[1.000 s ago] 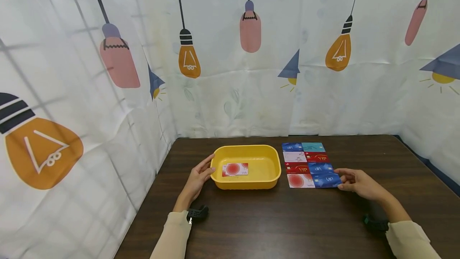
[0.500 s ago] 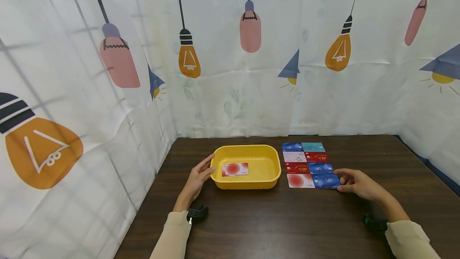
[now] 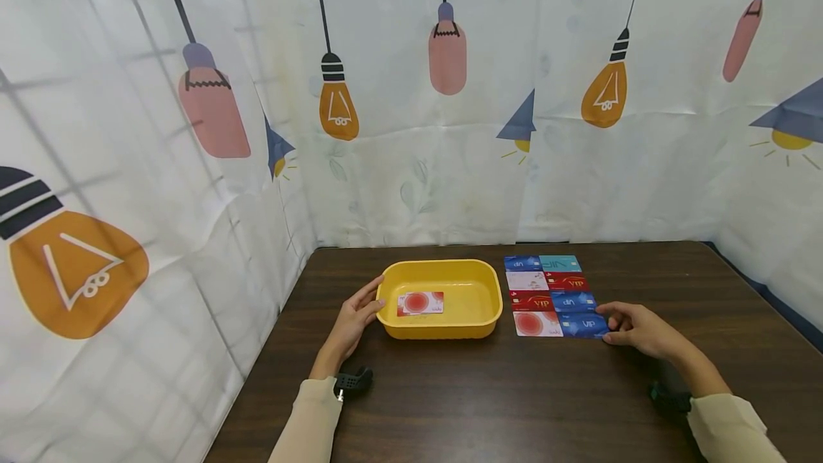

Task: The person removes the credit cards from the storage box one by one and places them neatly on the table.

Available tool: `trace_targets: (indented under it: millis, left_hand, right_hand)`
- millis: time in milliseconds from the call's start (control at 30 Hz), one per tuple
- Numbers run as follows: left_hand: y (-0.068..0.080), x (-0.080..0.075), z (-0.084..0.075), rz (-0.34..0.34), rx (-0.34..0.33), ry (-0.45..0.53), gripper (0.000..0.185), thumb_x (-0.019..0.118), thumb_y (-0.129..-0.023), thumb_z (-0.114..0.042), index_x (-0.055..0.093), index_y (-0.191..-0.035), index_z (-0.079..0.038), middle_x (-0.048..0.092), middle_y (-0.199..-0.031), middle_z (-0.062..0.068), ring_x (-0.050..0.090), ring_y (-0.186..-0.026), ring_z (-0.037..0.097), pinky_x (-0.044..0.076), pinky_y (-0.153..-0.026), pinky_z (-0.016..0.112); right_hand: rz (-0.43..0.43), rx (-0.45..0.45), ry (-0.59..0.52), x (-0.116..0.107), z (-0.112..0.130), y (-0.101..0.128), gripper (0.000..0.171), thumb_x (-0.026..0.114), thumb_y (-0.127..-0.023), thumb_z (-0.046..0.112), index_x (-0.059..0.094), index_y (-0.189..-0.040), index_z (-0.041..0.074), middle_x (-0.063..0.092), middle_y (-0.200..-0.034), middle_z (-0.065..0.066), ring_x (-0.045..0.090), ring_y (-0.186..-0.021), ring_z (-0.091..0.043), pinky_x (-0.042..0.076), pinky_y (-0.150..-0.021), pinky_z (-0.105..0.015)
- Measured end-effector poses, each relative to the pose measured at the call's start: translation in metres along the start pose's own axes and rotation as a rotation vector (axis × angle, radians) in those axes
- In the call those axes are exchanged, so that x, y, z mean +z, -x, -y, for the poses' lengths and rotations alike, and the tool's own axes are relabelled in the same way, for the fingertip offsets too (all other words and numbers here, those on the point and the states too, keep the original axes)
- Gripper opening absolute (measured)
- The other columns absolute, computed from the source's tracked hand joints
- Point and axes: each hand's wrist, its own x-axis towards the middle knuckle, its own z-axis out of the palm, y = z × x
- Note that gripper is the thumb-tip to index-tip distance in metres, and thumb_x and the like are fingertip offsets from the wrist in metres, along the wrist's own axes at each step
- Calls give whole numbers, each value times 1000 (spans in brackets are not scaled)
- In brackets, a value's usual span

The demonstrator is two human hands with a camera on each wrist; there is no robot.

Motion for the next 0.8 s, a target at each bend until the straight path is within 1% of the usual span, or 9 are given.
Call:
trace_targets:
  millis: [133, 333, 433, 533, 700, 800]
  left_hand:
    - [1, 0, 0, 4, 6, 0, 54, 61, -103, -18, 45, -155, -20, 45, -159, 15, 45, -145, 35, 53, -106, 33]
    - [0, 0, 2, 0, 10, -2, 54, 60, -103, -16, 46, -155, -20, 46, -159, 15, 46, -145, 33, 55, -101, 27]
    - [-1, 0, 3, -3, 19, -12, 55, 61, -103, -17, 45, -156, -18, 45, -159, 17, 48, -143, 32, 55, -100, 25]
    - [-1, 0, 2, -5, 22, -15, 56, 61, -103, -18, 45, -156, -18, 45, -158, 19, 48, -142, 33, 55, -100, 26]
    - [0, 0, 2, -8, 4, -4, 55, 62, -102, -19, 46, -155, -21, 47, -158, 15, 47, -144, 33, 54, -104, 31]
    - [0, 0, 2, -6, 8, -5, 54, 61, -103, -18, 46, -155, -20, 46, -158, 15, 46, -144, 34, 53, -106, 33]
  right_hand:
    - [-6, -3, -2, 1, 1, 0, 53, 77, -91, 14, 56, -134, -8, 54, -95, -9, 47, -72, -12, 42, -60, -24]
    - [-13, -10, -4, 1, 3, 0, 50, 77, -91, 12, 57, -132, -8, 53, -93, -9, 48, -72, -11, 44, -60, -24]
    - [-16, -10, 2, 1, 3, 0, 50, 77, -91, 12, 57, -132, -8, 53, -93, -8, 48, -72, -12, 44, -60, -24]
    - [-17, -8, 10, 0, 2, -1, 50, 77, -90, 12, 58, -132, -8, 53, -92, -8, 48, -72, -12, 43, -60, -24]
    - [-19, -5, 18, 0, 2, -1, 50, 77, -90, 12, 58, -132, -8, 54, -91, -8, 48, -72, -13, 43, -60, -24]
    - [-21, -2, 19, 0, 2, -1, 50, 77, -90, 12, 58, -132, -8, 54, -91, -8, 48, -72, -13, 43, -60, -24]
